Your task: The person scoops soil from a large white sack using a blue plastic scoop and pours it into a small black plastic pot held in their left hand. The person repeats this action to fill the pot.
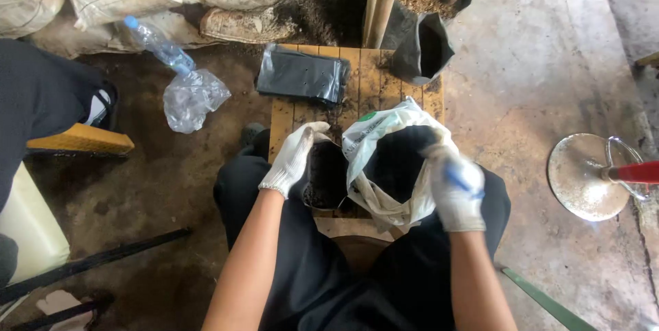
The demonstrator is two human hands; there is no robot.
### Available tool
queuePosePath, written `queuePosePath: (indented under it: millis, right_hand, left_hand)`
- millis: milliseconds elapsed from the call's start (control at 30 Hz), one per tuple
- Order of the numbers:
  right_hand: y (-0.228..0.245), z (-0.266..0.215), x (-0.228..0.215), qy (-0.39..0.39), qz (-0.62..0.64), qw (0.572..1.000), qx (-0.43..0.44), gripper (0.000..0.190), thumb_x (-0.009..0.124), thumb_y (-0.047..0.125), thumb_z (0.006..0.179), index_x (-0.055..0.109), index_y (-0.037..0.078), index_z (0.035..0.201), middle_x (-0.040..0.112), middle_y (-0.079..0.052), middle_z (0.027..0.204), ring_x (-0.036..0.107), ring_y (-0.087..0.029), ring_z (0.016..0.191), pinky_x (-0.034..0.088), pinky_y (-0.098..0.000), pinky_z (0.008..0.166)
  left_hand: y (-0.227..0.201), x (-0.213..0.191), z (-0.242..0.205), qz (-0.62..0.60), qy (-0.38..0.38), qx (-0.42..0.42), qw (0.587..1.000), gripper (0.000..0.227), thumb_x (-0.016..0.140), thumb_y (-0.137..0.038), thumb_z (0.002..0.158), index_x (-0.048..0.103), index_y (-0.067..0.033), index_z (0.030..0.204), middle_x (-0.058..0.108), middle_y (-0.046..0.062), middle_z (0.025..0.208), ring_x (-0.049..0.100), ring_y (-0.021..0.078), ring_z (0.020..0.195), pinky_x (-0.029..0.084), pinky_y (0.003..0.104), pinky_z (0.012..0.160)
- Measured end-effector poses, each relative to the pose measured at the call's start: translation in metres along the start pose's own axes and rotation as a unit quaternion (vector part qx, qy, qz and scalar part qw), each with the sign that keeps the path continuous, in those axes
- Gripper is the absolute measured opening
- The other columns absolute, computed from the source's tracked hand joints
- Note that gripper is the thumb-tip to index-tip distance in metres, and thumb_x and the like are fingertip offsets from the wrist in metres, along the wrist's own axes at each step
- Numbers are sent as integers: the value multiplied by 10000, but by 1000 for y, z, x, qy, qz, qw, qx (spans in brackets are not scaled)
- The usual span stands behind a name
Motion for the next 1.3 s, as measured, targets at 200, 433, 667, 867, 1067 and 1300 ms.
queuePosePath:
  millis: [200, 433, 667, 867, 1067, 1300]
  right_hand:
    - [16, -33, 18, 133, 67, 987, -54, 352, 434, 376, 1028, 763, 291, 1120, 728, -115, 960, 712, -376, 845, 587, -483, 743]
    - [10, -37, -5, 88, 206, 973, -47, 342, 491, 203, 1009, 827, 143, 991, 717, -88, 884, 705, -249, 764, 579, -321, 722]
    - [1, -35, -12, 43, 111, 989, -90, 317, 579, 368, 999, 762, 267, 1237, 695, -108, 1150, 673, -376, 1039, 540, -495, 927]
    - [-15, -40, -10, 25, 134, 986, -94, 454, 484, 441, 1045, 701, 185, 1351, 656, -200, 1166, 643, -465, 1059, 528, -565, 909]
    - [22, -33, 4, 73, 183, 970, -142, 560, 414, 443, 1008, 669, 141, 1404, 686, -196, 1162, 650, -441, 1112, 505, -560, 972]
    - [1, -23, 2, -19, 237, 958, -162, 928, 106, 750, 964, 831, 174, 1032, 768, -7, 924, 673, -208, 1007, 494, -317, 1025]
  left_hand:
    - [-6, 2, -4, 7, -7, -7, 1000, 602, 314, -527, 1069, 646, -113, 1352, 744, 161, 1139, 662, 298, 1152, 443, 448, 1065]
    - [18, 2, -2, -13, -15, -4, 1000, 585, 318, -526, 1073, 643, -131, 1357, 740, 162, 1147, 662, 293, 1153, 439, 442, 1068]
    - [8, 1, -2, 4, -19, 3, 1000, 624, 306, -545, 1068, 655, -99, 1330, 742, 170, 1137, 661, 297, 1158, 441, 439, 1068]
    - [-1, 3, -1, 12, -18, 7, 1000, 614, 300, -520, 1074, 655, -94, 1338, 732, 186, 1162, 648, 319, 1170, 432, 449, 1075]
    - [4, 7, -1, -11, 0, 2, 1000, 652, 263, -563, 1063, 658, -124, 1340, 743, 126, 1138, 648, 238, 1136, 430, 421, 1072]
    - [6, 6, 0, -8, 1, 7, 1000, 652, 261, -565, 1064, 663, -133, 1340, 744, 134, 1143, 659, 246, 1142, 444, 413, 1061]
Point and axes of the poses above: each hand's wrist, its own z-axis towards the middle knuckle, its own x-axis out of the palm, y = z × x, the point moved 7 cm from there along z, towards the middle knuckle
